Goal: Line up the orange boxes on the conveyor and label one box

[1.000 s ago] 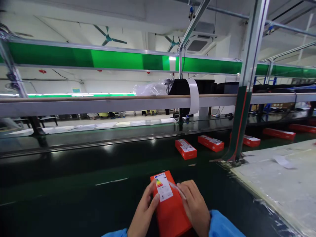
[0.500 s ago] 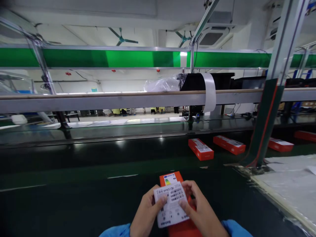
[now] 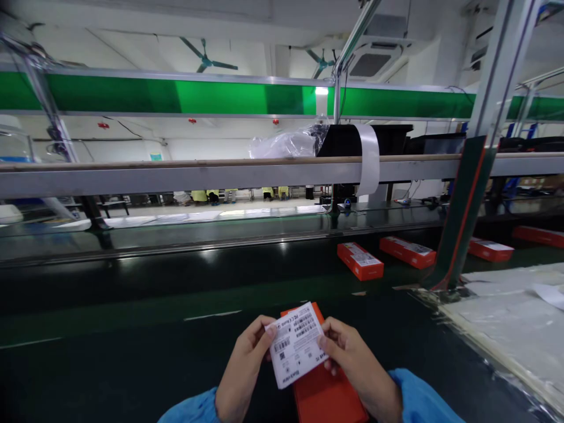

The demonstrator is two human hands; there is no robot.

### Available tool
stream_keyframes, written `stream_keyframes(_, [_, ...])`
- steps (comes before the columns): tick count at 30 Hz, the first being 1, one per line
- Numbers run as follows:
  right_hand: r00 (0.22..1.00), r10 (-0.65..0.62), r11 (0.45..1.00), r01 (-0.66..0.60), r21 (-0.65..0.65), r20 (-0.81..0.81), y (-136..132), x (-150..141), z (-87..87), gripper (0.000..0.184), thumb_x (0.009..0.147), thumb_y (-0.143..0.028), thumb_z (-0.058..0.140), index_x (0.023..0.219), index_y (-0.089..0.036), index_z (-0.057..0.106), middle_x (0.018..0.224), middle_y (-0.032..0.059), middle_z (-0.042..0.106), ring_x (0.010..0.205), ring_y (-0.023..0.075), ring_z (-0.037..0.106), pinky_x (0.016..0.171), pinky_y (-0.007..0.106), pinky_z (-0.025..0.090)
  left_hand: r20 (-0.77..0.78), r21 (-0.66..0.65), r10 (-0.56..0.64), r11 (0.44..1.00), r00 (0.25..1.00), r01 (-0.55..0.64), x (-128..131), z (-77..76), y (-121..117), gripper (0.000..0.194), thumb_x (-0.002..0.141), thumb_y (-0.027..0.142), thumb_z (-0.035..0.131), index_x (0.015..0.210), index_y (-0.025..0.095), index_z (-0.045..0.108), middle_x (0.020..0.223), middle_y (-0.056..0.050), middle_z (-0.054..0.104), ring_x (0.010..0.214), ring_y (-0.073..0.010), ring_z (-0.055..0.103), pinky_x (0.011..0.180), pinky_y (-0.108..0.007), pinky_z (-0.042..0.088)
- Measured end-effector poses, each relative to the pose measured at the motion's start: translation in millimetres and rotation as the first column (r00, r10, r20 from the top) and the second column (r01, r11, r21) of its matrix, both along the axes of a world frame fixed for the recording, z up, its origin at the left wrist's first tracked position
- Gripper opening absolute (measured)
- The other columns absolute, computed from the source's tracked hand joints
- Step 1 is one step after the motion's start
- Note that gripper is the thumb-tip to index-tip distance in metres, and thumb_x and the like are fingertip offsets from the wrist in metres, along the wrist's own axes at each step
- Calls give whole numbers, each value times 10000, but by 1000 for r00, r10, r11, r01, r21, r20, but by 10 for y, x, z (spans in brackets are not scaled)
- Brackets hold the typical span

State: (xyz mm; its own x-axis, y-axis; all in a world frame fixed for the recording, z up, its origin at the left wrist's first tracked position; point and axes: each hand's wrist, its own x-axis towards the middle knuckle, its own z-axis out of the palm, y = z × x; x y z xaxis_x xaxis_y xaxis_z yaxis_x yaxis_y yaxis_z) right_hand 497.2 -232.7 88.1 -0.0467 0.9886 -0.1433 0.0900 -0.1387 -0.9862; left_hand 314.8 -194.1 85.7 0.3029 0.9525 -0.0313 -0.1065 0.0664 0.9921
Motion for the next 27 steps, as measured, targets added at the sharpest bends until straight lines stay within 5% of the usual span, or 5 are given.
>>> stream_keyframes(5, [1000, 7, 1000, -7, 24, -30, 79, -46, 25, 681, 607, -709, 636, 849, -109, 424, 745, 25, 526, 549, 48, 454, 525, 187, 363, -98, 75, 1, 997, 995, 6, -71, -26, 97, 682, 671, 694, 504, 955, 74, 503, 889, -105, 557, 751, -150, 468, 645, -242, 356])
stream_keyframes(9, [994, 66, 997, -62, 53, -86, 159, -79, -19, 699, 618, -676, 658, 931, -122, 369, 963, 88, 540, 648, 89, 551, 577, 201, 409, -83, 89, -47, 995, 995, 55, -128, 11, 179, 669, 583, 703, 614, 821, 84, 532, 755, -70, 535, 652, -124, 447, 613, -240, 358])
stream_keyframes(13, [976, 86, 996, -79, 47, -201, 217, -124, -113, 678, 630, -678, 656, 885, -120, 368, 845, 56, 519, 668, 99, 544, 607, 222, 438, -39, 92, 37, 995, 999, -33, -147, 13, 214, 676, 496, 713, 685, 706, 98, 498, 701, -54, 531, 630, -112, 462, 581, -219, 363])
stream_keyframes(19, [894, 19, 999, -32, -20, -448, 264, -214, -125, 619, 522, -514, 800, 782, -97, 424, 804, 23, 515, 688, 50, 478, 567, 153, 387, 273, -183, 217, 968, 937, -171, 58, -164, 43, 688, 447, 510, 819, 940, 115, 547, 1000, -105, 604, 849, -175, 586, 662, -210, 446])
stream_keyframes(27, [848, -1, 999, 26, 39, -530, 265, -304, -141, 630, 607, -442, 782, 961, -152, 349, 914, 40, 581, 750, 104, 565, 662, 215, 440, 400, -394, 184, 919, 898, -12, 201, -216, -133, 725, 304, 412, 889, 889, 75, 625, 981, -135, 623, 853, -193, 605, 738, -227, 447])
